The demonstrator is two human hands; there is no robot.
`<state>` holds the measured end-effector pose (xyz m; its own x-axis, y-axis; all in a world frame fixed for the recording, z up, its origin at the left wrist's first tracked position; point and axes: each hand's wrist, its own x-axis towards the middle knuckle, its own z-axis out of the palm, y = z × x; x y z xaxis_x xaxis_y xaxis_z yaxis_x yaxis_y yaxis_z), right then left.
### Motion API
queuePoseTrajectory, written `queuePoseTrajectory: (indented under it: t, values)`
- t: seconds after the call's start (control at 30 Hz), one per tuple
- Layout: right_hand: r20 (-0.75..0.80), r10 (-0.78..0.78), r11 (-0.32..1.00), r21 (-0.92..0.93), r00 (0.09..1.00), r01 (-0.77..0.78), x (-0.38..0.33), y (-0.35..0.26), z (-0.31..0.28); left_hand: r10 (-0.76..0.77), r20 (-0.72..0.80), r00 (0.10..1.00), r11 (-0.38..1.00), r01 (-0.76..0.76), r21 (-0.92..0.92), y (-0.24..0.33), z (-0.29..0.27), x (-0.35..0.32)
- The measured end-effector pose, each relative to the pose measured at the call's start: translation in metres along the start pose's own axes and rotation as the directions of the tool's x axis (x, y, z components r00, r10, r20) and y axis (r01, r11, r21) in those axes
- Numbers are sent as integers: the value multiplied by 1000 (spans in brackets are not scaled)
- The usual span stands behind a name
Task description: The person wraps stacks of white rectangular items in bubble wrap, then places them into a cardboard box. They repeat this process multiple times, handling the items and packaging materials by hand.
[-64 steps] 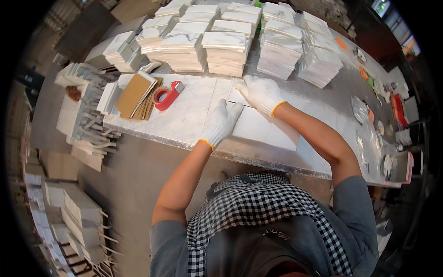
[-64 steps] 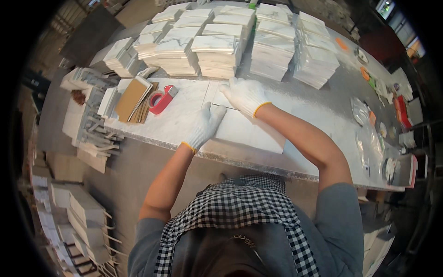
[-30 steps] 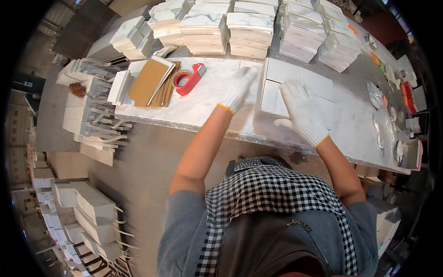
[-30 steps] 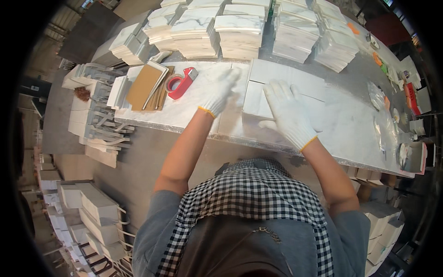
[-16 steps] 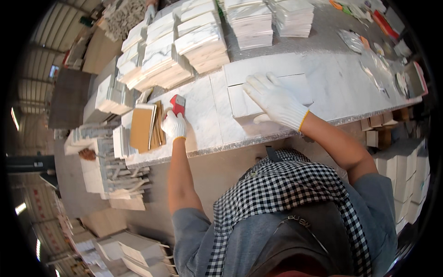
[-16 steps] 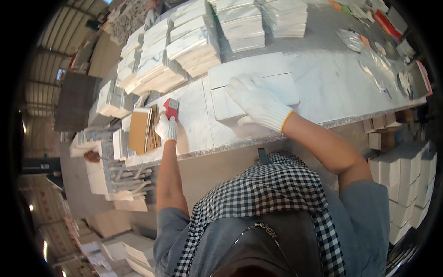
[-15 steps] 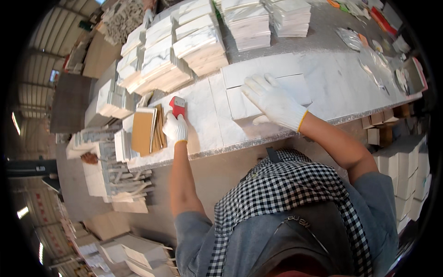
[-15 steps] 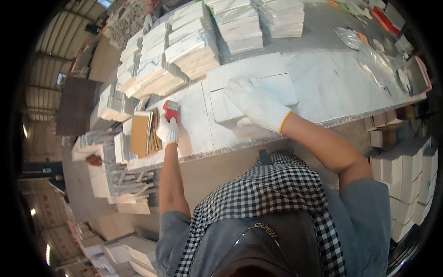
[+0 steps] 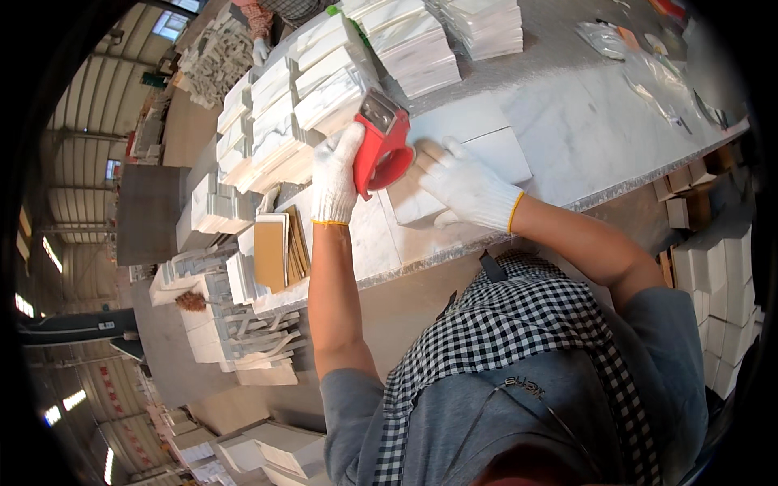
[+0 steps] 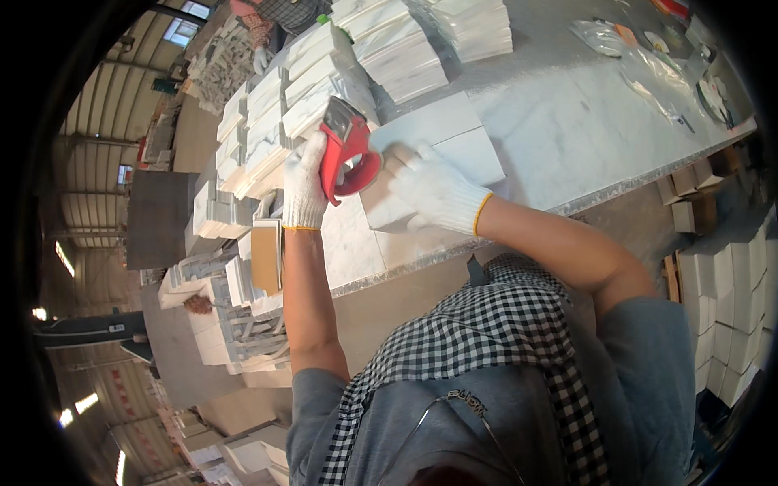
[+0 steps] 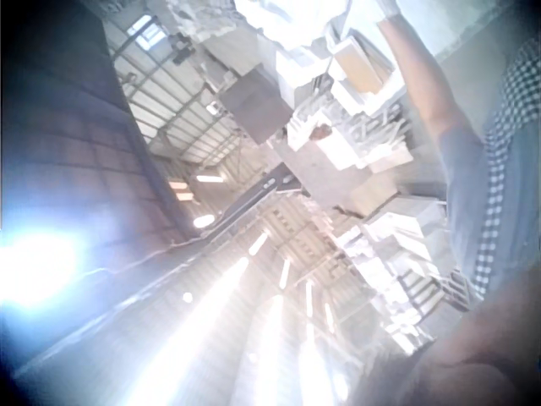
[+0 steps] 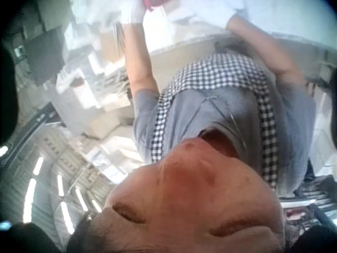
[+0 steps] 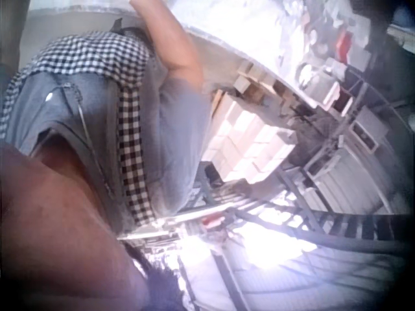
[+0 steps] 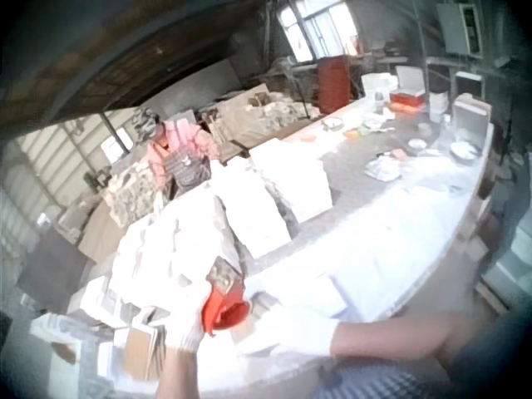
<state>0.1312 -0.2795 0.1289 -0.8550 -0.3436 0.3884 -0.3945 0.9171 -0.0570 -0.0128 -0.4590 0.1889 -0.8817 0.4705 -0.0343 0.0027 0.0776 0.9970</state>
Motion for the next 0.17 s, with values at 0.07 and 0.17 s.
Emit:
queuePoseTrajectory:
  t: [0.07, 0.17]
  values:
    - [39, 3, 996, 88, 999, -6, -4, 3, 5, -34, 50, 998, 998, 31, 58, -1, 3, 8]
    - [41, -12, 972, 236, 999, 2, -7, 12, 4, -148, 136, 980, 986, 135, 101, -13, -18, 27]
